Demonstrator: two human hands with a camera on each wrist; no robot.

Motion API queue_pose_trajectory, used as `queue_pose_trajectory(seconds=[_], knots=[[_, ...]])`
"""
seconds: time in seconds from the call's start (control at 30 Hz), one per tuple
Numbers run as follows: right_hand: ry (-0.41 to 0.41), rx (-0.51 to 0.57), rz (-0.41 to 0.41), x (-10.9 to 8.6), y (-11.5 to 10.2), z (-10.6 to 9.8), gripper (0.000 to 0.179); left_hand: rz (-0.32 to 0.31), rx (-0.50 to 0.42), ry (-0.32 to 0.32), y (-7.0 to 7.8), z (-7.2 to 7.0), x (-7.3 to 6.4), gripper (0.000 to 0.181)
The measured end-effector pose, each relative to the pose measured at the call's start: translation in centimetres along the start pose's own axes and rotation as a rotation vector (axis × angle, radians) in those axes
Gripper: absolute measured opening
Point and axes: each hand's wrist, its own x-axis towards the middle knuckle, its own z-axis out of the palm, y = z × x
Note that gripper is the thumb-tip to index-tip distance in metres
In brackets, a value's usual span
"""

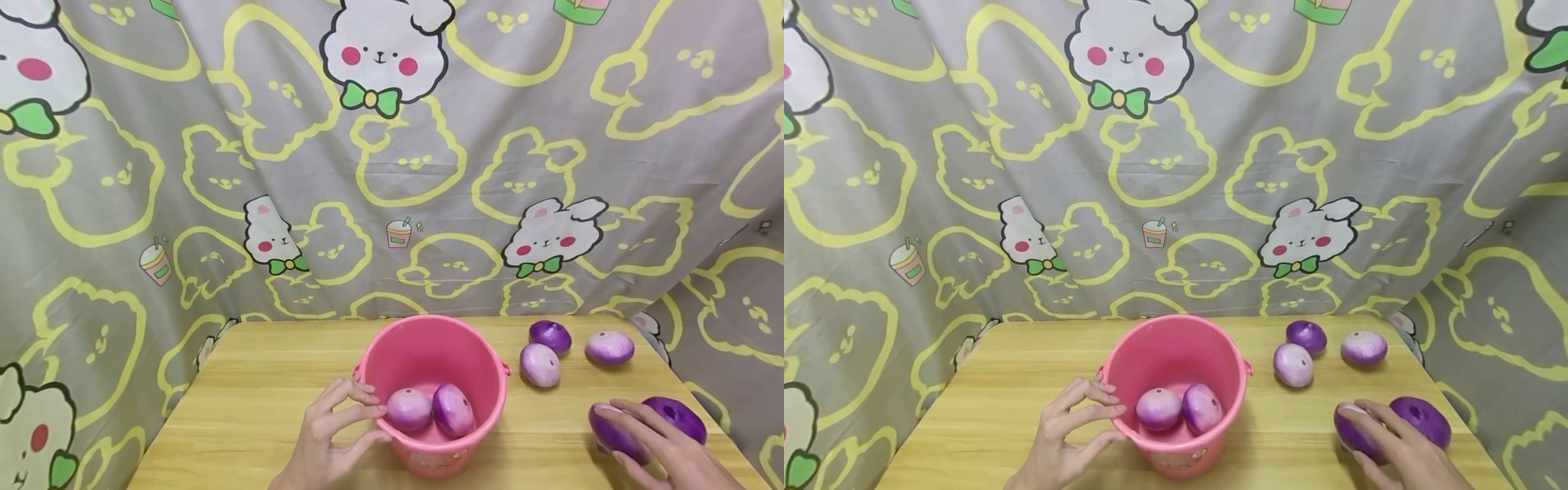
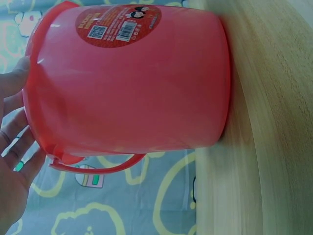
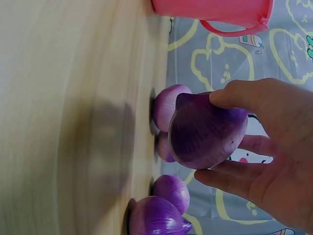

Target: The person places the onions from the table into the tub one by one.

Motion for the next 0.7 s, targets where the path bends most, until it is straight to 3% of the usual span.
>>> queue_pose_trajectory(seconds=[0.7], knots=[[0.051, 0.022, -0.023, 1.4, -1.2, -1.2, 0.089, -0.002, -0.006, -0.007, 0.0, 0.1, 0.0, 0.020]])
